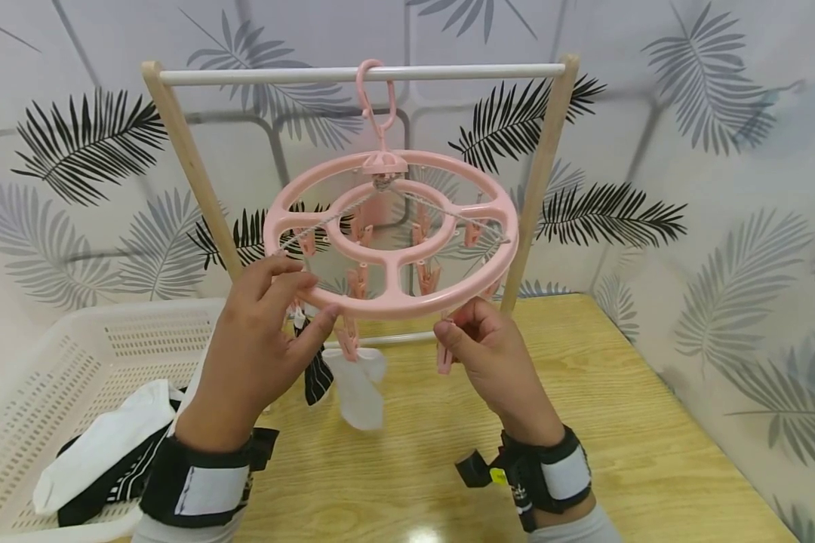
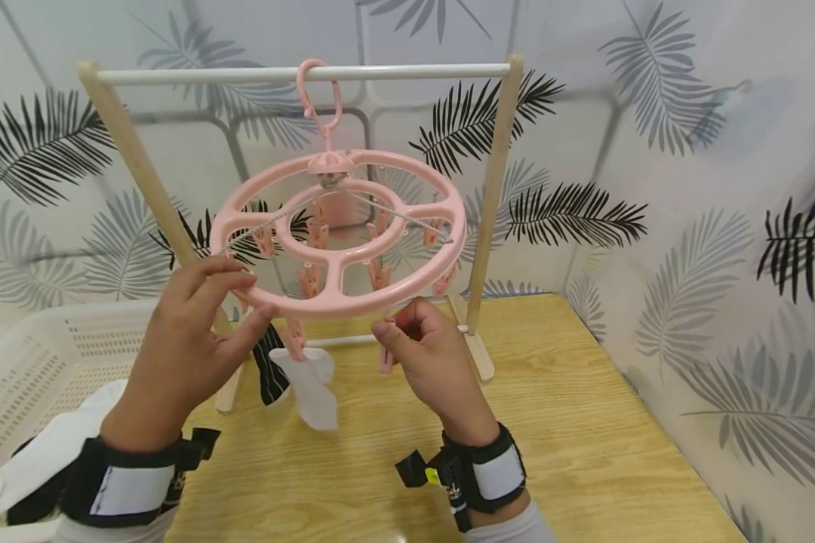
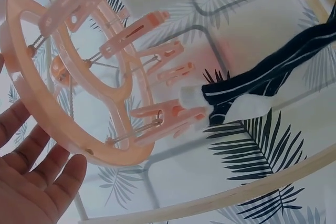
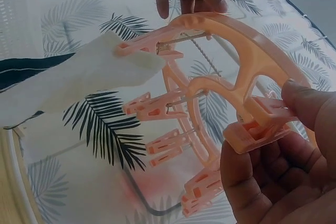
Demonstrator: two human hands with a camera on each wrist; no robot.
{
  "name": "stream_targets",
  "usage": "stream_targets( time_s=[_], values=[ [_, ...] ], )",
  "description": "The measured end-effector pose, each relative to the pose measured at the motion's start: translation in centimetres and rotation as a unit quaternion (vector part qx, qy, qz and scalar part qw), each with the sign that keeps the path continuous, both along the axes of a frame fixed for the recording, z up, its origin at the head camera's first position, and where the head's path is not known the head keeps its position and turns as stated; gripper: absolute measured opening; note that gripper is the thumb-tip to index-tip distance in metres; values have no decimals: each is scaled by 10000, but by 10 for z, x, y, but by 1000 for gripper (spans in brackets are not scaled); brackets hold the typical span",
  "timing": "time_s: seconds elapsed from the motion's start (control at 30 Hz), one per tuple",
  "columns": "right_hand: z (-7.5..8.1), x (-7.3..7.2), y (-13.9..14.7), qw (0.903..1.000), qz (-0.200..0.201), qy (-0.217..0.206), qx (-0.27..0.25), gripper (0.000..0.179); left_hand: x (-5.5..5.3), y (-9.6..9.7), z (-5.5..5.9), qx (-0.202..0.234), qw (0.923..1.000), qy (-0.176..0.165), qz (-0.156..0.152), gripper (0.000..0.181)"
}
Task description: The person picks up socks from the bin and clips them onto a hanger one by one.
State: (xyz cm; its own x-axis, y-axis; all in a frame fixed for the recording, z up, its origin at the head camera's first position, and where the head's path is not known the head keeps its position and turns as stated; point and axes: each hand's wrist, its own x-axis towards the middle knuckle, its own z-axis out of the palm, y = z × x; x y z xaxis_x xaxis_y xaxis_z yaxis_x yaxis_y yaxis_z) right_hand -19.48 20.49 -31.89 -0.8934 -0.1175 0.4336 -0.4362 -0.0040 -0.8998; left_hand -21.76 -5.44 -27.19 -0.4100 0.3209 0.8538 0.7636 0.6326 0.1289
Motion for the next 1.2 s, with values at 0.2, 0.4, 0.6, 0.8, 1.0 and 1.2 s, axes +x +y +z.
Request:
stream_targets(
  time_s=[0.2, 0.4, 0.6, 0.8, 1.0, 1.2],
  values=[
    [0, 0, -3, 9999, -38, -84, -66, 22, 1, -15, 6, 695, 9975, -105, 96, 26],
    [-2, -2, -7, 9997, 6, -195, -124, 23, -9, -51, 11, 1456, 9851, -667, 622, 19],
    [-3, -2, -7, 9995, -168, -269, 74, 24, -36, -92, 1, 1516, 9591, -1796, 1580, 27],
    [-3, -2, -5, 9991, -224, -291, 189, 26, -66, -131, -18, 1005, 9341, -2798, 1978, 37],
    [-1, -2, -5, 9992, -170, -319, 161, 27, -88, -172, -54, -481, 9226, -3161, 2158, 40],
    [-3, -2, -4, 9988, -141, -438, 166, 29, -96, -209, -99, -2100, 8551, -4108, 2366, 53]
  ],
)
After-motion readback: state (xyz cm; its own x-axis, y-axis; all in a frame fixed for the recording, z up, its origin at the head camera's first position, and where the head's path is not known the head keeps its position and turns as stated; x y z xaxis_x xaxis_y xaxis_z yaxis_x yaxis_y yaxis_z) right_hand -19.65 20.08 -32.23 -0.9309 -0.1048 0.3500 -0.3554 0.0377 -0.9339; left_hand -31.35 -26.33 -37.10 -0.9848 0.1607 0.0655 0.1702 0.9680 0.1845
